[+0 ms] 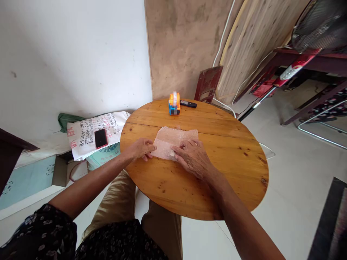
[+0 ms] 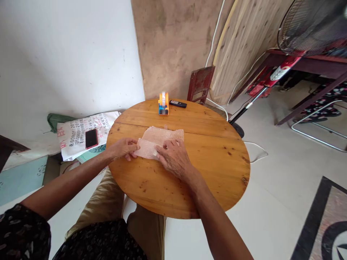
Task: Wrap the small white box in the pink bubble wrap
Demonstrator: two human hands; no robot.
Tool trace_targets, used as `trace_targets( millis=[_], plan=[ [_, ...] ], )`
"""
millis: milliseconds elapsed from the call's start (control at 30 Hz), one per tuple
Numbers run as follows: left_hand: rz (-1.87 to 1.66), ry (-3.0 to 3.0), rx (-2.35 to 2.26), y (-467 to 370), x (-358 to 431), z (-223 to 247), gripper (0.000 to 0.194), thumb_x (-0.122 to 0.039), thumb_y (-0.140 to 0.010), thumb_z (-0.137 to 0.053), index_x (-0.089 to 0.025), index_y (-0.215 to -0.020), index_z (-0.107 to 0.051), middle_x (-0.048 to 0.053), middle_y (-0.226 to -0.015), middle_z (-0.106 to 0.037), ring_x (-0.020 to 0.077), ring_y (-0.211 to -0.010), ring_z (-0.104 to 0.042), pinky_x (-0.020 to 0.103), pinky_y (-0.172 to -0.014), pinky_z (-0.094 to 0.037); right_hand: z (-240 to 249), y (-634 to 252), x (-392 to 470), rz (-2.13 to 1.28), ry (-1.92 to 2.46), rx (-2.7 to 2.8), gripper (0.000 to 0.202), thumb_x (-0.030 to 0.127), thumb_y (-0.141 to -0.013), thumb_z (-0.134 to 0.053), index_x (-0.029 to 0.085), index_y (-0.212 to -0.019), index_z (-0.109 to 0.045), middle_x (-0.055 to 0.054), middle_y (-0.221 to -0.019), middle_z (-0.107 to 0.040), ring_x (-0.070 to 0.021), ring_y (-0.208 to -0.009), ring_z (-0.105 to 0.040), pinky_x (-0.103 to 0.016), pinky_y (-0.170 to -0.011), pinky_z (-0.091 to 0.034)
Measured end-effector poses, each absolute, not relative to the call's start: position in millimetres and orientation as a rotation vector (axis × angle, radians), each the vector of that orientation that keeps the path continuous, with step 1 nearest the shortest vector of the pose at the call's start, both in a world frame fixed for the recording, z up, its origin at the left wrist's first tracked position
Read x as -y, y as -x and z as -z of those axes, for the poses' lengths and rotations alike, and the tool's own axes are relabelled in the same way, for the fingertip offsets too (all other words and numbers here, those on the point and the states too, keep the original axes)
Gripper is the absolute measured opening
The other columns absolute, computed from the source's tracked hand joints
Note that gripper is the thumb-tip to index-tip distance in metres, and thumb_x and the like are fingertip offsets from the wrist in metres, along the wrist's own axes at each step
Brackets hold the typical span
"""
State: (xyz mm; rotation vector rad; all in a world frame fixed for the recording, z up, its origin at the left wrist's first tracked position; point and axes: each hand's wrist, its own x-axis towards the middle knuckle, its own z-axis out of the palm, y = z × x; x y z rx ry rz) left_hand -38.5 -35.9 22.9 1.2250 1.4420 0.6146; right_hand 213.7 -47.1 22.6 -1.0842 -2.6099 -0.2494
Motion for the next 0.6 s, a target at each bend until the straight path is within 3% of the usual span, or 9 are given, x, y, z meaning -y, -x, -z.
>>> trace_targets(
  millis=[133,300,600],
  plan=[
    [-0.661,-1.031,-1.428,22.4,33.6,-22.4,0.03,-0.033,-0.068,-0.08,-0.013,-0.079,-0.061,0.001,-0.064,-0.065,0.0111,-0.05,-0.061,0.017,-0.037,-0.039,-28.0,-212.5,42.8,0.287,1.058,2.664,0.024,0.032,-0.094,-0.052,0.025,-0.109,-0.07,-0.009,-0.095,-0.063,-0.0241,-0.088,-0.052,-0.041,-0.091,-0.028],
    [-0.743,-0.917,-1.485,10.8,30.4,-15.2,0.023,-0.024,-0.071,-0.077,-0.014,-0.082,-0.059,-0.004,-0.056,-0.06,0.0054,-0.039,-0.048,0.016,-0.036,-0.036,-31.3,-211.5,42.6,0.258,1.091,2.708,0.023,0.033,-0.094,-0.054,0.025,-0.108,-0.069,-0.009,-0.097,-0.064,-0.0237,-0.087,-0.052,-0.039,-0.088,-0.028],
    [-0.666,-0.919,-1.462,0.4,23.7,-23.7,0.007,-0.014,-0.068,-0.064,-0.014,-0.07,-0.058,-0.003,-0.05,-0.056,0.0082,-0.039,-0.046,0.019,-0.037,-0.032,-41.0,-207.7,41.6,0.224,1.111,2.771,0.022,0.033,-0.094,-0.053,0.023,-0.103,-0.07,-0.011,-0.093,-0.064,-0.0248,-0.088,-0.054,-0.039,-0.086,-0.028]
  ],
)
